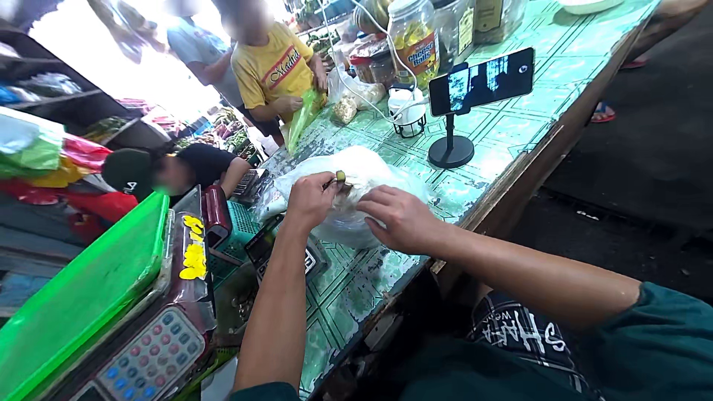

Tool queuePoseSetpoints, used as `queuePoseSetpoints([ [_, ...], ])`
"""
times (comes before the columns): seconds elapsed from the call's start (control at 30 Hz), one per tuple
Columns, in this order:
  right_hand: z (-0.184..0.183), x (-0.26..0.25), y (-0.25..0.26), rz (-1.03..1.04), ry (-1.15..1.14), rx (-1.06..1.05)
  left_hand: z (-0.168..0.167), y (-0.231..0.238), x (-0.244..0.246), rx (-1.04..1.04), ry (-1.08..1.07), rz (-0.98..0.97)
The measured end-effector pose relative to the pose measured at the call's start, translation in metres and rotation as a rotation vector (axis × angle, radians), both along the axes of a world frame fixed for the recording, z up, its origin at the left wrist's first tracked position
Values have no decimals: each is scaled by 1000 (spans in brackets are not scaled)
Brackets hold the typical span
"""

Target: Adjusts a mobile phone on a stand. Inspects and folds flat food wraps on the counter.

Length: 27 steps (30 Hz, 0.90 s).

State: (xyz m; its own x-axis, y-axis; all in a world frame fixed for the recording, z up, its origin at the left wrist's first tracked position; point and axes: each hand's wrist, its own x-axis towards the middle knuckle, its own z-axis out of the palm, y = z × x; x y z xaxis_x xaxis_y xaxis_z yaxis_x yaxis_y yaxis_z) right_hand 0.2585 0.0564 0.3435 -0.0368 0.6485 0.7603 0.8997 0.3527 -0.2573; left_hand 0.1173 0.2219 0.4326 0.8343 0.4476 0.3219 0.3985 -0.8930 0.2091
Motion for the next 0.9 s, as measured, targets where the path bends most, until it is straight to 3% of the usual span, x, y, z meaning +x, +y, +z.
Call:
queuePoseSetpoints([
  [0.2,-1,-15,14,-61,-144,-181,13,5,17,-24,53,79],
  [0.5,14,0,22,-187,-191,-257,11,-4,37,-26,18,211],
  [0.73,20,8,22,-166,-22,-313,-14,-25,23,92,-20,71],
  [0.9,15,2,25,-180,42,-257,-13,-21,19,103,32,102],
])
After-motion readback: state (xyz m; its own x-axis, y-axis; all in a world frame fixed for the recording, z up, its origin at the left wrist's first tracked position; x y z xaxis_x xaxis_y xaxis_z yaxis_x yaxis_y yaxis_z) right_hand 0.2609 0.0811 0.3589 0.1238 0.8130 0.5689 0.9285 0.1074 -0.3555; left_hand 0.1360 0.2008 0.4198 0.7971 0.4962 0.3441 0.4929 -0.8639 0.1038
